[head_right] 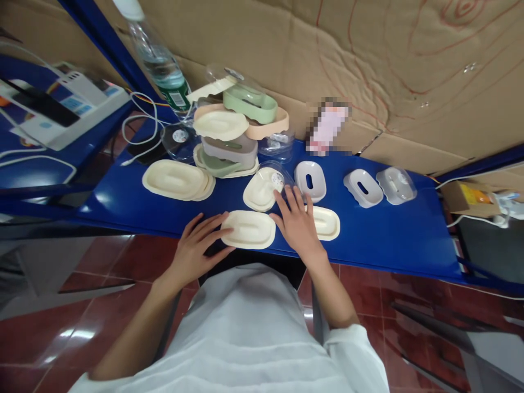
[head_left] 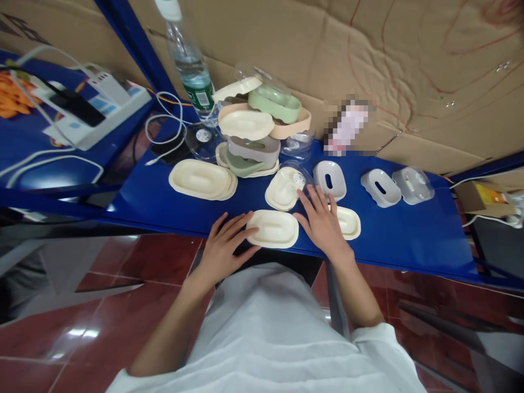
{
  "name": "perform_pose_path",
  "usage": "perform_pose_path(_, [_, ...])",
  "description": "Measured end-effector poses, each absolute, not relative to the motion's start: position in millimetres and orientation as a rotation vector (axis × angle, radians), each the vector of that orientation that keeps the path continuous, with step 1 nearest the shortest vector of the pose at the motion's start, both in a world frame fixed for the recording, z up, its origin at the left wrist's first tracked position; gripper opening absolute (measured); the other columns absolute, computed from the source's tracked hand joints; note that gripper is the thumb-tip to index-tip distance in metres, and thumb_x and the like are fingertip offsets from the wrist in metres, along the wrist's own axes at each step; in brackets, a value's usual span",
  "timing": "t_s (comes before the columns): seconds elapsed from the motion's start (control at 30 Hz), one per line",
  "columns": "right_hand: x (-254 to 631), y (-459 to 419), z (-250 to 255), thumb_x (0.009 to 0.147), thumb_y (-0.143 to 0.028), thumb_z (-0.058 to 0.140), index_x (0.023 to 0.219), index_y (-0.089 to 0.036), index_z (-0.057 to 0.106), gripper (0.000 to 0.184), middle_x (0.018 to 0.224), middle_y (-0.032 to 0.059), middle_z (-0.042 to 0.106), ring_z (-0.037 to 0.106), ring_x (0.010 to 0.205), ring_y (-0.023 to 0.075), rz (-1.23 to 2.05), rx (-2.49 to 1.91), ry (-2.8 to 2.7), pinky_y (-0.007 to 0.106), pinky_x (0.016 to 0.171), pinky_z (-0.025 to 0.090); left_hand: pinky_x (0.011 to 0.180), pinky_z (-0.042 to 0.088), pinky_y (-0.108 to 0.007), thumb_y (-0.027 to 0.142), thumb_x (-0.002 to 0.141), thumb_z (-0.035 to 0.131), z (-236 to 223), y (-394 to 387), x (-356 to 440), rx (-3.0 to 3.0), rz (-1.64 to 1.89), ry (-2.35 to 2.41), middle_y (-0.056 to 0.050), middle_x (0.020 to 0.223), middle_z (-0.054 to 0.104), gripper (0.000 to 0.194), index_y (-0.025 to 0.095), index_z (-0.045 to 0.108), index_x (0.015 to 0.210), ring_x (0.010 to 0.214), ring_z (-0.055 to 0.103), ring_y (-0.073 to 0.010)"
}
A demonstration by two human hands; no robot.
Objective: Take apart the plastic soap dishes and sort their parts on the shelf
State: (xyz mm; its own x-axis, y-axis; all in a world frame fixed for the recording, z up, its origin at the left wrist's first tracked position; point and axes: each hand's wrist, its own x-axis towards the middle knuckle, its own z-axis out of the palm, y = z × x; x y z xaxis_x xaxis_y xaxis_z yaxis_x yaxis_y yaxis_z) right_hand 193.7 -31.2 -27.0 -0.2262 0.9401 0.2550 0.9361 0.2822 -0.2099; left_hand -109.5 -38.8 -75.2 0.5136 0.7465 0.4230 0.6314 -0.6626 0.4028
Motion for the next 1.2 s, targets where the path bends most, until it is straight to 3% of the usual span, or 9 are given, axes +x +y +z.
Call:
perform_pose_path(0.1, [185, -4, -21, 0.111, -0.050, 0.050, 0.145, -0.019, 0.061, 0.047, 0.147, 0.0180, 0.064, 0.049, 0.152, 0.0401, -0.005, -1.742, -2.234, 0.066, 0.129, 0.029, 0.129, 0.037, -0.058, 0.030, 0.102, 0.069, -72, -38, -111, 2.578, 0.842, 1.123, -0.012, 0.158, 0.061, 0.027, 0.026, 0.072, 0.128, 0.143, 0.063, -0.0298])
perform_pose_path(0.2, [182, 12, -19, 0.107, -0.053, 0.056, 0.132, -0.019, 0.066, 0.043, 0.129, 0.0176, 0.068, 0.063, 0.129, 0.0394, 0.022, -1.766, -2.216, 0.062, 0.120, 0.043, 0.128, 0.038, -0.059, 0.031, 0.100, 0.070, -68, -33, -110, 2.584, 0.798, 1.078, -0.009, 0.159, 0.061, 0.026, 0.028, 0.075, 0.125, 0.143, 0.062, -0.0309])
perform_pose_path(0.37, [182, 10, -20, 0.105, -0.044, 0.061, 0.141, -0.023, 0.062, 0.042, 0.132, 0.0161, 0.064, 0.064, 0.124, 0.0357, 0.174, -1.694, -2.138, 0.052, 0.106, 0.058, 0.127, 0.040, -0.060, 0.036, 0.099, 0.072, -63, -23, -108, 2.539, 0.754, 1.056, -0.010, 0.154, 0.065, 0.025, 0.028, 0.076, 0.123, 0.137, 0.065, -0.0299])
perform_pose_path(0.6, [183, -30, -20, 0.112, -0.040, 0.047, 0.150, -0.027, 0.058, 0.042, 0.146, 0.0137, 0.062, 0.062, 0.138, 0.0291, 0.237, -1.615, -1.953, 0.047, 0.116, 0.055, 0.130, 0.039, -0.054, 0.040, 0.100, 0.071, -71, -23, -107, 2.508, 0.836, 1.111, -0.008, 0.146, 0.069, 0.024, 0.028, 0.073, 0.120, 0.132, 0.067, -0.0265])
perform_pose_path(0.73, [160, -20, -26, 0.108, -0.057, 0.052, 0.162, -0.024, 0.044, 0.063, 0.163, 0.0203, 0.048, 0.054, 0.149, 0.0389, 0.077, -1.783, -1.884, 0.057, 0.113, 0.056, 0.128, 0.041, -0.054, 0.039, 0.099, 0.072, -73, -24, -106, 2.510, 0.880, 1.112, -0.008, 0.145, 0.069, 0.022, 0.028, 0.074, 0.118, 0.131, 0.068, -0.0263])
perform_pose_path(0.9, [132, 24, -38, 0.095, -0.077, 0.062, 0.159, -0.021, 0.047, 0.087, 0.166, 0.0288, 0.041, 0.064, 0.131, 0.0511, 0.044, -1.927, -1.762, 0.072, 0.101, 0.055, 0.128, 0.041, -0.054, 0.039, 0.101, 0.071, -71, -23, -105, 2.552, 0.866, 1.101, -0.010, 0.146, 0.068, 0.022, 0.027, 0.072, 0.119, 0.132, 0.068, -0.0261])
perform_pose_path(0.97, [134, 32, -36, 0.096, -0.074, 0.063, 0.154, -0.017, 0.052, 0.082, 0.163, 0.0287, 0.046, 0.063, 0.132, 0.0512, 0.100, -1.981, -1.742, 0.073, 0.104, 0.053, 0.129, 0.040, -0.054, 0.039, 0.102, 0.069, -71, -24, -106, 2.557, 0.859, 1.090, -0.010, 0.146, 0.068, 0.022, 0.026, 0.071, 0.120, 0.133, 0.067, -0.0258])
perform_pose_path(1.07, [150, 19, -24, 0.104, -0.058, 0.060, 0.154, -0.018, 0.051, 0.065, 0.166, 0.0226, 0.045, 0.047, 0.153, 0.0435, 0.127, -1.857, -1.764, 0.066, 0.120, 0.046, 0.130, 0.040, -0.053, 0.040, 0.103, 0.068, -72, -23, -108, 2.548, 0.858, 1.084, -0.011, 0.148, 0.067, 0.025, 0.025, 0.070, 0.122, 0.135, 0.067, -0.0260])
perform_pose_path(1.2, [168, -35, -12, 0.101, -0.043, 0.068, 0.159, -0.030, 0.044, 0.064, 0.179, 0.0134, 0.020, 0.034, 0.163, 0.0373, 0.305, -1.522, -1.960, 0.061, 0.129, 0.040, 0.129, 0.041, -0.051, 0.045, 0.101, 0.069, -75, -23, -108, 2.457, 0.852, 1.113, -0.011, 0.150, 0.067, 0.049, 0.023, 0.058, 0.144, 0.136, 0.067, -0.0269])
